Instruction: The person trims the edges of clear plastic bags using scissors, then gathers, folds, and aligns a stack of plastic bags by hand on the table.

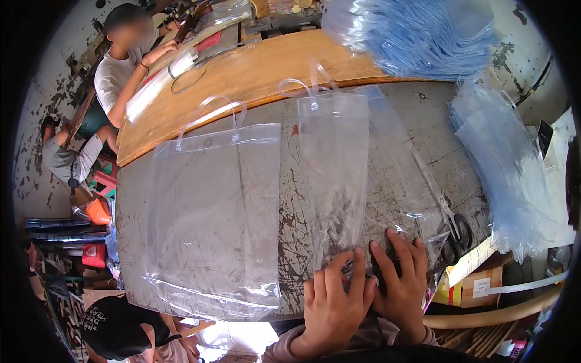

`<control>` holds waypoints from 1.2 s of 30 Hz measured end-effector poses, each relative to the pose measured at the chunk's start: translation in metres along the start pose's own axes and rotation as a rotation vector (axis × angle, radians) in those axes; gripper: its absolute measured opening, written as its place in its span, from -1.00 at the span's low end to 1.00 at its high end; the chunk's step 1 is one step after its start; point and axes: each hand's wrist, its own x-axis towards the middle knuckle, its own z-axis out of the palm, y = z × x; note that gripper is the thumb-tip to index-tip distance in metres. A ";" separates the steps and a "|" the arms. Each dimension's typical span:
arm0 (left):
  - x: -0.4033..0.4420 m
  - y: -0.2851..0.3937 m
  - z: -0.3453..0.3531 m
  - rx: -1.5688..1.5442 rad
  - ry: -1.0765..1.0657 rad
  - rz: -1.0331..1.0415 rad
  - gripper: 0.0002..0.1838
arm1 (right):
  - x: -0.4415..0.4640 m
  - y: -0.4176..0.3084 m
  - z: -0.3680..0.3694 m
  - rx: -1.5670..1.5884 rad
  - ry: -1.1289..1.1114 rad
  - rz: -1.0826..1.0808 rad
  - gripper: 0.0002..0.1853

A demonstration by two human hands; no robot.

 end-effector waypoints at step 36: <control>-0.015 -0.023 0.005 -0.934 0.431 -0.218 -0.77 | 0.001 0.000 0.002 0.018 0.046 0.001 -0.52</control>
